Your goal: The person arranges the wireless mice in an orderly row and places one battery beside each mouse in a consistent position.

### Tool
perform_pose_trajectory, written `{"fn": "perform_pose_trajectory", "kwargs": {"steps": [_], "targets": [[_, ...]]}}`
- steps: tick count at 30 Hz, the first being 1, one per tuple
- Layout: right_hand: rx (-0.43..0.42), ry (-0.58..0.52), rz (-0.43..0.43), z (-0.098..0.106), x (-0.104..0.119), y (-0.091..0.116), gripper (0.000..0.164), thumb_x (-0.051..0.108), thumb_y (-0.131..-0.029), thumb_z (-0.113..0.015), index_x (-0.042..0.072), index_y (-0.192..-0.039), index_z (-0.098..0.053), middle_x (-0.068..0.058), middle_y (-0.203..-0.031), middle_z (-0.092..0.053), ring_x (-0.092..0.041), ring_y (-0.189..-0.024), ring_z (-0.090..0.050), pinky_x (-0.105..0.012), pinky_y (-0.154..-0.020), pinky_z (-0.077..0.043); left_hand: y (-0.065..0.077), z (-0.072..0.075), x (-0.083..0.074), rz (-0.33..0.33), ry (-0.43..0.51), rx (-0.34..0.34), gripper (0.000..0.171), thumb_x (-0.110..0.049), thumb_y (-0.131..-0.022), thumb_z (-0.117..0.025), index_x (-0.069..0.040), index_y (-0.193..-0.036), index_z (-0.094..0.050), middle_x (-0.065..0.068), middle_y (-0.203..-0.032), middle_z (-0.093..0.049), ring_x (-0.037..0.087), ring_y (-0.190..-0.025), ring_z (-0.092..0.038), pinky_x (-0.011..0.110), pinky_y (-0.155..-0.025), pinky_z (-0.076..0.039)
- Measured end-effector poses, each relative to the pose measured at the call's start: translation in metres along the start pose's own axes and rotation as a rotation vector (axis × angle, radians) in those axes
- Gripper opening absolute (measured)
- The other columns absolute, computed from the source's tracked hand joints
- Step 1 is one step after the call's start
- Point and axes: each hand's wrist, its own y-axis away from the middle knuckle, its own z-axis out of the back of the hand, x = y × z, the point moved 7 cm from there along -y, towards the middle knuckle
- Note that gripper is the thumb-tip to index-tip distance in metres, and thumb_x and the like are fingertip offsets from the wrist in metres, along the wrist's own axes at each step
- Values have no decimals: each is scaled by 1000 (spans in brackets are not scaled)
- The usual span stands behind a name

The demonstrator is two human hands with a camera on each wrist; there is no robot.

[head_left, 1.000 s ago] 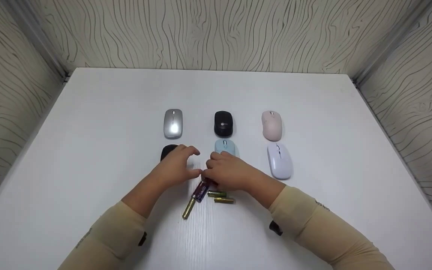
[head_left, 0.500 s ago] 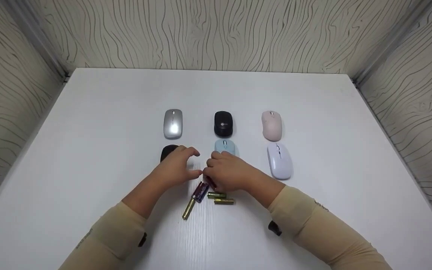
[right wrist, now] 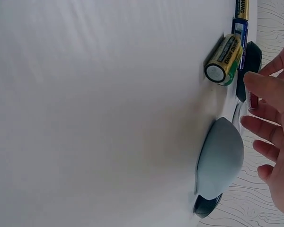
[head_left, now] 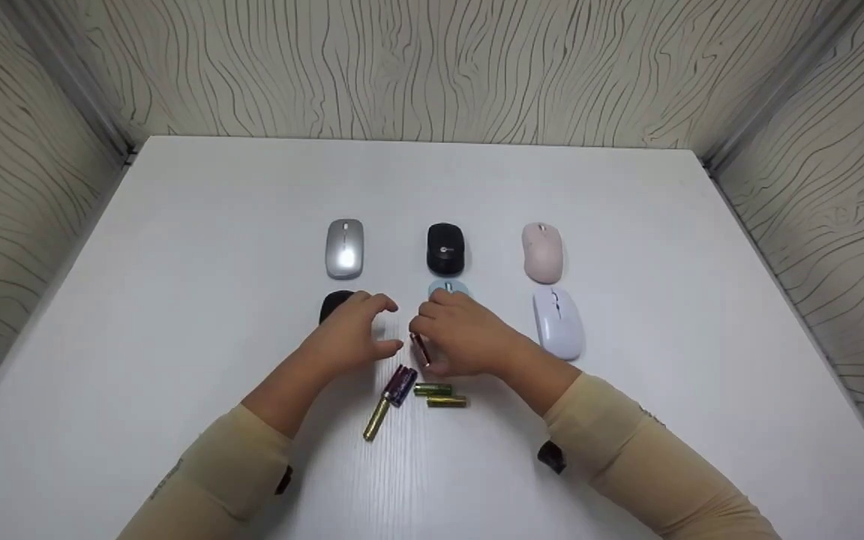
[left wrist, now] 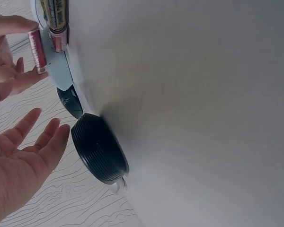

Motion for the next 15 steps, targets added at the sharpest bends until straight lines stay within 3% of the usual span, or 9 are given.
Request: {"fn": "perform_pose_trajectory", "kwargs": {"steps": [8, 15], "targets": [[-45, -91, -191, 10, -21, 9, 49, 46, -72, -69, 18, -111, -59, 2, -104, -57, -17, -101, -43, -34, -85, -39, -1, 4, 0, -2, 3, -20, 47, -29, -78, -71, -10, -118, -55, 12, -117, -54, 22, -101, -53, 37, -88, -44], [-59, -143, -268, 14, -35, 16, 50, 46, -71, -71, 18, -111, -59, 3, -109, -57, -18, -107, -42, -35, -91, -38, -6, 4, -4, -12, 8, -19, 48, -30, -78, -71, -11, -119, -55, 12, -118, -54, 23, -103, -53, 36, -89, -43]]}}
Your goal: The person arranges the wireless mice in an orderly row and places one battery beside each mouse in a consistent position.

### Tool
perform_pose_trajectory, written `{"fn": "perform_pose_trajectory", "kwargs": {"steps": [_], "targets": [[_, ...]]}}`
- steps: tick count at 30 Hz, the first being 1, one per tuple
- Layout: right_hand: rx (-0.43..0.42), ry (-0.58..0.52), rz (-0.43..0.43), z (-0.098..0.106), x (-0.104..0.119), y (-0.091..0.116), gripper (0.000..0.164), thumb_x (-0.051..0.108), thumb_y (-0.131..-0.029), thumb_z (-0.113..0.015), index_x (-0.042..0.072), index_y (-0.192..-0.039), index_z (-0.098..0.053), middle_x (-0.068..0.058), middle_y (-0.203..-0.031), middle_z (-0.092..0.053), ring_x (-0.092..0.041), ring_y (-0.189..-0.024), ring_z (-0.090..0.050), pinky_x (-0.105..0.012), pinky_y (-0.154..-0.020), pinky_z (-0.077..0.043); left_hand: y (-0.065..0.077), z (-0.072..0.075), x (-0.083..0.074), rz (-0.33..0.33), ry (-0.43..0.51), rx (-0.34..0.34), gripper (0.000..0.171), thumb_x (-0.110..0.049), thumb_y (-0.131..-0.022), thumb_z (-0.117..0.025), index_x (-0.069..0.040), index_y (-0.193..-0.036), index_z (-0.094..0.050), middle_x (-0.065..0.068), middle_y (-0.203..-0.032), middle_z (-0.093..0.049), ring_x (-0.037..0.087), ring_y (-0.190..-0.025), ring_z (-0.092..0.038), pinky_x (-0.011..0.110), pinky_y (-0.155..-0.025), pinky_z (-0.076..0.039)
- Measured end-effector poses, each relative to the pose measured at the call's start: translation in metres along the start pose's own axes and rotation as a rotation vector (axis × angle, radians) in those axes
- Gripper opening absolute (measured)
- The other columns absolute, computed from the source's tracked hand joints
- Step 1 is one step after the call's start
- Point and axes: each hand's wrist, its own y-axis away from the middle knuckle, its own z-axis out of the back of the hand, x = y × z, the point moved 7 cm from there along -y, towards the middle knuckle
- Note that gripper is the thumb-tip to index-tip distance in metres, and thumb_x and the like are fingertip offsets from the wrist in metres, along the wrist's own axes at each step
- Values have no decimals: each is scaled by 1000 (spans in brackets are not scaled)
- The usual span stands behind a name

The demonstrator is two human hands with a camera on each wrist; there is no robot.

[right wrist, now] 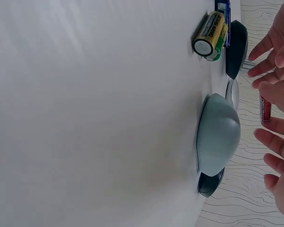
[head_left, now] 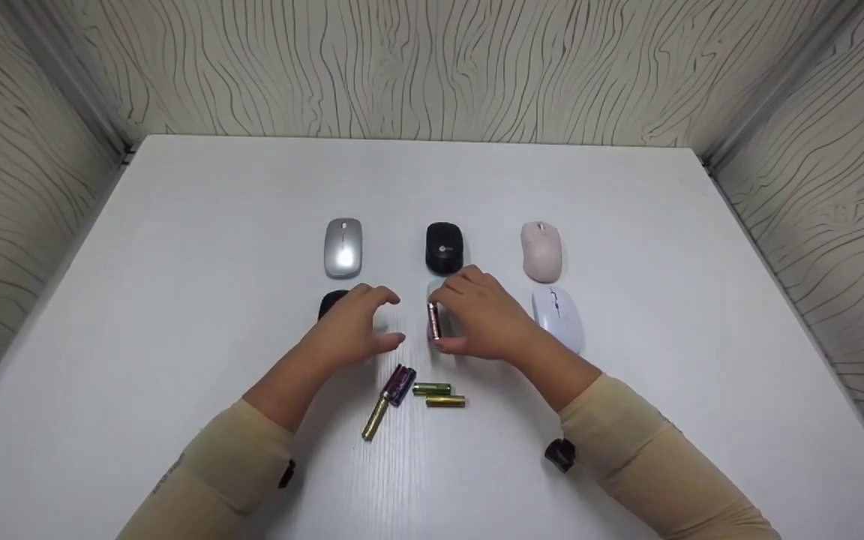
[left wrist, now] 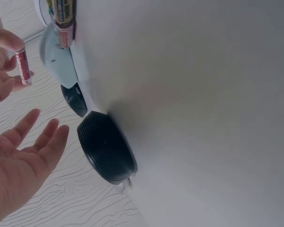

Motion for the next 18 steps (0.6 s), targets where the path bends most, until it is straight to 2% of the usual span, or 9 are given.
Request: {"fn": "perform_pose_trajectory", "kwargs": {"steps": [8, 15, 18], "targets": [[-12, -71, -120, 13, -33, 3, 51, 41, -73, -73, 18, -116, -58, 2, -112, -57, -18, -108, -41, -37, -95, -35, -14, -1, -5, 63, 35, 14, 50, -32, -79, -70, -16, -123, -53, 8, -123, -52, 22, -110, -51, 38, -93, -42], [-77, -85, -165, 26, -71, 9, 51, 37, -73, -74, 13, -115, -59, -3, -105, -58, -23, -103, -42, -39, -92, -35, -36, 2, -22, 27, 74, 19, 50, -30, -80, -69, -13, -123, -52, 11, -122, -51, 22, -110, -50, 37, -94, -41], [-70, -76, -213, 31, -91, 13, 51, 36, -73, -74, 13, -116, -57, -4, -105, -58, -26, -107, -41, -42, -94, -33, -47, 2, -30, 10, 72, 19, 50, -30, -80, -69, -13, -124, -52, 10, -121, -51, 21, -108, -50, 35, -93, -41]]}}
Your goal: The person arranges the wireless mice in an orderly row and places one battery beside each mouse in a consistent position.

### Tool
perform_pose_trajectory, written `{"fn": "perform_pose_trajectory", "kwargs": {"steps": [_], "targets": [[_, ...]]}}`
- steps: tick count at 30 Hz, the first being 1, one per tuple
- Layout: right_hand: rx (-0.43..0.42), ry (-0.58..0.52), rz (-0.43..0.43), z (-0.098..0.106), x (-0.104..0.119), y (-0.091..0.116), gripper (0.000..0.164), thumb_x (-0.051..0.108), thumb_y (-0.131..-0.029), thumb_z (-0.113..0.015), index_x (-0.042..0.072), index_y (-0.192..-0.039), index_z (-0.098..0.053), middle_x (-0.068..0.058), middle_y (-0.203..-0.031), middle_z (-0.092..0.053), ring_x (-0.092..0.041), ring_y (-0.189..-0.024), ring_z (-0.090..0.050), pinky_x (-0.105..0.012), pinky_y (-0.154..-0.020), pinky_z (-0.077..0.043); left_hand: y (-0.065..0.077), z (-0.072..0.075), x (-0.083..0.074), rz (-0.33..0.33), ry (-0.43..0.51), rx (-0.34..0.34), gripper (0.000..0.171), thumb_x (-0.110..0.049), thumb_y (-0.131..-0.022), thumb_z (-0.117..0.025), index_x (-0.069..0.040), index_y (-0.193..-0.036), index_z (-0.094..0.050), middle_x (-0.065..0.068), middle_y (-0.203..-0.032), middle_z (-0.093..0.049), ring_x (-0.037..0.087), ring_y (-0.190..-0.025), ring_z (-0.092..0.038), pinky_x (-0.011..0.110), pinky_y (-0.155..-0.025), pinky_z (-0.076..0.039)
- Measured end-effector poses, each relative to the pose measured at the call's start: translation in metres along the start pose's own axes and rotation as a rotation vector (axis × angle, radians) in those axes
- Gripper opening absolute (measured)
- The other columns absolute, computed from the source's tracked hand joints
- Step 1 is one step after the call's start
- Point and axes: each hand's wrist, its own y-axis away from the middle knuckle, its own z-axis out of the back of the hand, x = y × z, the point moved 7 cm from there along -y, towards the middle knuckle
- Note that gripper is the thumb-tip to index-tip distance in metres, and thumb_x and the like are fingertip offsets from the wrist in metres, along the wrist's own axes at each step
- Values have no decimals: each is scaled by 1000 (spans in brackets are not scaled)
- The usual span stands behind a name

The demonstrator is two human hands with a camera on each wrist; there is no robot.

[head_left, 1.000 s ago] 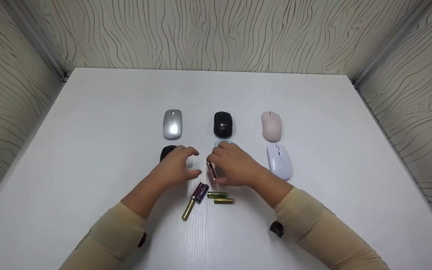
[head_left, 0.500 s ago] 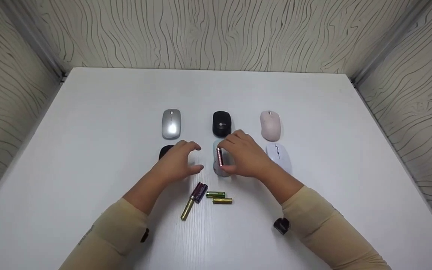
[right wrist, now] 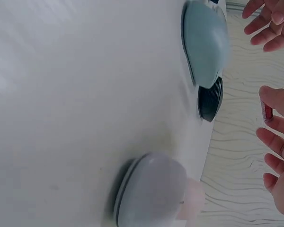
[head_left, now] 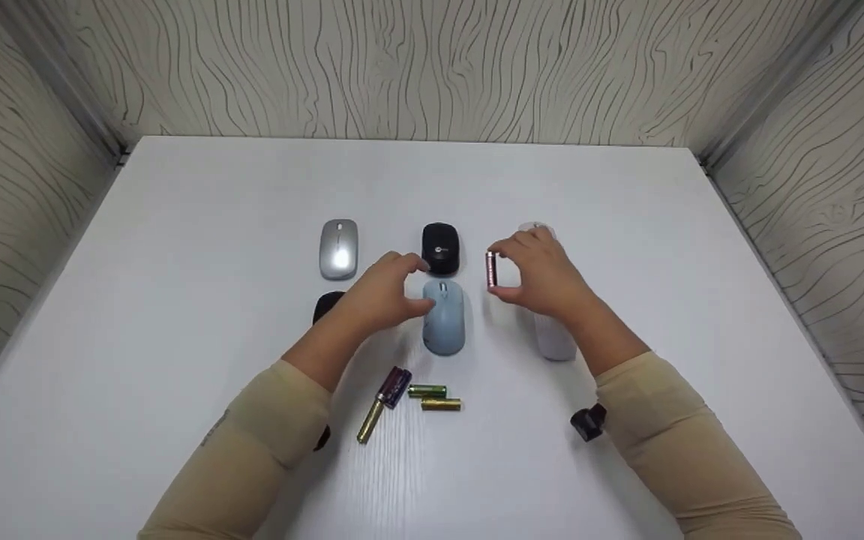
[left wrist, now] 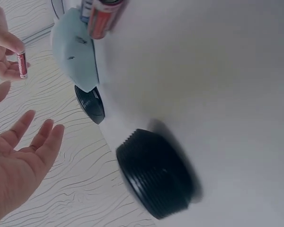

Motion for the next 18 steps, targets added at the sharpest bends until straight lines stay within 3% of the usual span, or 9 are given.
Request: {"fn": "perform_pose_trajectory", "kwargs": {"steps": [12, 18], "targets": [[68, -21, -209, 10, -74, -4, 53, 27, -76, -72, 11, -123, -53, -9, -112, -55, -31, -114, -35, -48, -96, -30, -31, -7, -20, 4, 6, 1, 51, -30, -81, -68, -12, -126, -51, 8, -124, -49, 19, -115, -47, 32, -97, -40], [88, 10, -238, 12, -97, -4, 52, 27, -75, -73, 10, -120, -54, -12, -110, -55, -33, -113, -35, -50, -93, -31, -38, -14, -27, 9, -18, 8, 52, -34, -82, -67, -14, -127, -51, 9, -127, -47, 22, -118, -45, 35, -96, -41]]}}
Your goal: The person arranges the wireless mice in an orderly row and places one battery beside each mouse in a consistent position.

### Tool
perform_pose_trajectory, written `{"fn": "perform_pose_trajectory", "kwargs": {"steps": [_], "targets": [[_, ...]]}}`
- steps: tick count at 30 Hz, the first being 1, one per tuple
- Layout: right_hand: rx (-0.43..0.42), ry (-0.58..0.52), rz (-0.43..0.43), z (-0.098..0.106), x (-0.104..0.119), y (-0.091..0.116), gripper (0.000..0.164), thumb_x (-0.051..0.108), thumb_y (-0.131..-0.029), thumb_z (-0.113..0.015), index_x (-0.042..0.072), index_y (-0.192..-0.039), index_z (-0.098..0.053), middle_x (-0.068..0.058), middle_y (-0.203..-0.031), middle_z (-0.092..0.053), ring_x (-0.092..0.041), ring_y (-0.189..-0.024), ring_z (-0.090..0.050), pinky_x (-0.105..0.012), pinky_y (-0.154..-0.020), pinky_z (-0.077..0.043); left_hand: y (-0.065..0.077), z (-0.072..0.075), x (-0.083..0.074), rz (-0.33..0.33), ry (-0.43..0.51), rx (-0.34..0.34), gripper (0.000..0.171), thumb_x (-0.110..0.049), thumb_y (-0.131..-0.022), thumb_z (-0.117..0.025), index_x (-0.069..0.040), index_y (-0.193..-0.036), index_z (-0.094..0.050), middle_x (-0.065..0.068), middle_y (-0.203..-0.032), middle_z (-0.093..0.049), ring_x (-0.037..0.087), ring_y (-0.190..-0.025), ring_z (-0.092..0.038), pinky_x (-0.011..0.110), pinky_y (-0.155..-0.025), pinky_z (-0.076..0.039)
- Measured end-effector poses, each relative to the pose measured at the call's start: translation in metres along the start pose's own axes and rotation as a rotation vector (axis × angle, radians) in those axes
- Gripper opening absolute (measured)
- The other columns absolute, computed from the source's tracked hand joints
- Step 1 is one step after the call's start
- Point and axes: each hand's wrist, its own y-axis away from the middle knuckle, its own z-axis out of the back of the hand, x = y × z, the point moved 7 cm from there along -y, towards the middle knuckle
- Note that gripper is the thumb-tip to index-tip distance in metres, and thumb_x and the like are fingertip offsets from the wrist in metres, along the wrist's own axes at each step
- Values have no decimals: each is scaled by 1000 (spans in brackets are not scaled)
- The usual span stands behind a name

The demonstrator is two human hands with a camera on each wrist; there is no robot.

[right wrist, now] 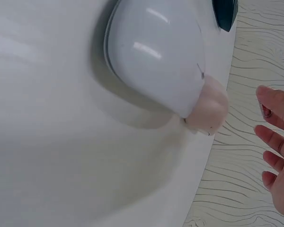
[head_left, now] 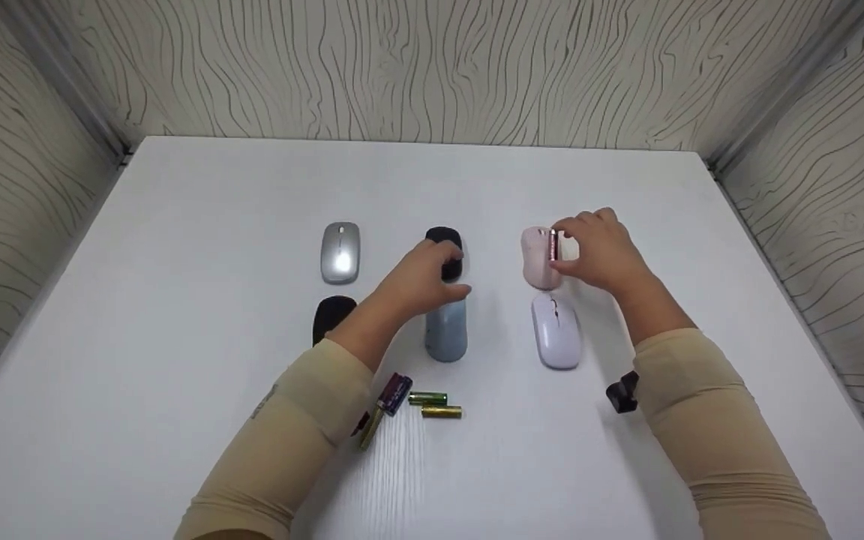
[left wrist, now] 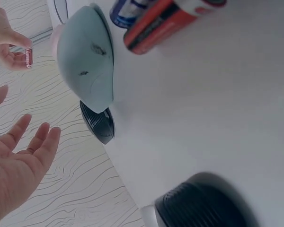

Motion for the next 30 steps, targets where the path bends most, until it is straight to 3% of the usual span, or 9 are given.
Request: {"fn": "perform_pose_trajectory", "kwargs": {"steps": [12, 21, 30], "targets": [[52, -4, -94, -14, -30, 1, 55, 26, -76, -73, 6, -123, -52, -14, -107, -57, -34, -106, -39, -51, -87, -35, 12, -4, 7, -22, 33, 16, 49, -31, -82, -67, -14, -125, -51, 8, -124, -48, 19, -113, -48, 32, -94, -41], [220, -139, -154, -39, -42, -3, 51, 12, -81, -65, 1, -127, -44, -18, -94, -58, -31, -85, -54, -46, -74, -44, 17, -5, 15, 16, 28, 16, 50, -32, -82, -67, -17, -126, -50, 7, -124, -47, 19, -114, -47, 32, -95, -41], [238, -201, -201, -50, -43, -9, 50, 9, -82, -61, -3, -127, -43, -22, -99, -58, -33, -90, -54, -49, -81, -43, 18, -4, 19, 19, 3, 26, 51, -33, -82, -67, -17, -128, -49, 8, -125, -46, 19, -113, -47, 32, -95, -40]]}}
